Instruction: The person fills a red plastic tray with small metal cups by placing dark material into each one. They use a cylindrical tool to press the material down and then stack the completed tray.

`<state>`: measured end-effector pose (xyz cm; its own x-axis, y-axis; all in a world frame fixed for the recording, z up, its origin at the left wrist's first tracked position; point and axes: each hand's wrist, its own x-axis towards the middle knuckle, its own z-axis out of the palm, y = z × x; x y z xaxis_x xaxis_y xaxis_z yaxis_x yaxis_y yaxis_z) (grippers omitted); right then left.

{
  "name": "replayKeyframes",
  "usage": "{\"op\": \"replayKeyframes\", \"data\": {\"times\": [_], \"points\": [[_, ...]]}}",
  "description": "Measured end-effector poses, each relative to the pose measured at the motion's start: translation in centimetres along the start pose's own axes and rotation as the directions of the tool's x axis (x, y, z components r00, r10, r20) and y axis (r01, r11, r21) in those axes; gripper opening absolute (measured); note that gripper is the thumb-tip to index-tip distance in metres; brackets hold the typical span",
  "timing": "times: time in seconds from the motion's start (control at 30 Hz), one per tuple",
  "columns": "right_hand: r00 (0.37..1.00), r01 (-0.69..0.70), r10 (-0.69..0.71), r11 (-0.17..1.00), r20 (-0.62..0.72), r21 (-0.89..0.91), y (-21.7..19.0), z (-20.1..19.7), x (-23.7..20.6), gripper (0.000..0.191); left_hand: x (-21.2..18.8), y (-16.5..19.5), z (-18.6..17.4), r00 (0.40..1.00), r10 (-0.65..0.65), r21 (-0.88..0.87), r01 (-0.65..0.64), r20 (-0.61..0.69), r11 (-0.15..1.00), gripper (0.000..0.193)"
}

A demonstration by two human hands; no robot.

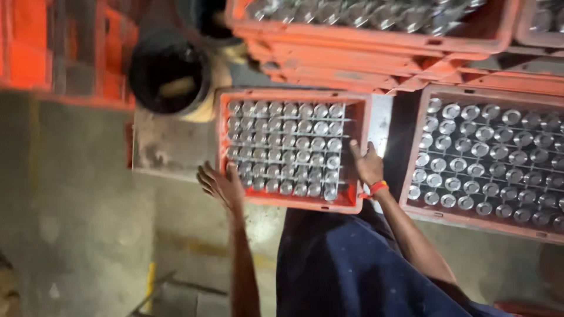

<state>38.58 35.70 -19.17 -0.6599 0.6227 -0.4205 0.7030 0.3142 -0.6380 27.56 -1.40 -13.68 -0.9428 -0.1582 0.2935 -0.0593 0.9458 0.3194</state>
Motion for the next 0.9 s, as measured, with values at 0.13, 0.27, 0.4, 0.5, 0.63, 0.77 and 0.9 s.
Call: {"op": "replayKeyframes", "data": {"times": [0.13,0.27,0.4,0.5,0.63,0.77,0.9], "points": [[0.999,-0.042,0.043,0.999,0.028,-0.033,-1.3,0.0,-1.0,0.090,8.0,-3.2,5.4,0.896,-0.075,-0.135,0.148,0.438,0.980,0.053],[0.986,-0.156,0.154,0.988,0.062,0.019,-2.4,-0.5,-1.4,0.073,11.2,-3.1,7.3,0.845,0.007,-0.419,0.258,0.534,0.870,0.048],[0.977,-0.190,0.185,0.981,0.104,0.046,-2.9,-0.8,-1.4,0.062,12.1,-3.2,7.3,0.739,-0.088,-0.380,0.440,0.668,0.814,0.045],[0.979,-0.195,0.190,0.977,0.069,0.081,-3.2,-0.8,-1.5,0.058,12.5,-3.4,7.1,0.755,-0.054,-0.331,0.349,0.653,0.877,0.041],[0.957,-0.275,0.267,0.959,0.110,0.071,-4.4,-1.3,-1.5,0.055,12.7,-3.7,7.4,0.737,-0.058,-0.309,0.352,0.674,0.884,0.044],[0.924,-0.361,0.328,0.917,0.199,0.167,-6.5,-2.6,-1.7,0.052,13.6,-3.8,7.6,0.688,-0.072,-0.386,0.487,0.722,0.784,0.037],[0.942,-0.131,0.082,0.982,0.324,0.133,-8.6,-5.5,-4.0,0.043,13.2,-4.0,6.9,0.550,-0.096,-0.412,0.718,0.830,0.561,0.042]]}}
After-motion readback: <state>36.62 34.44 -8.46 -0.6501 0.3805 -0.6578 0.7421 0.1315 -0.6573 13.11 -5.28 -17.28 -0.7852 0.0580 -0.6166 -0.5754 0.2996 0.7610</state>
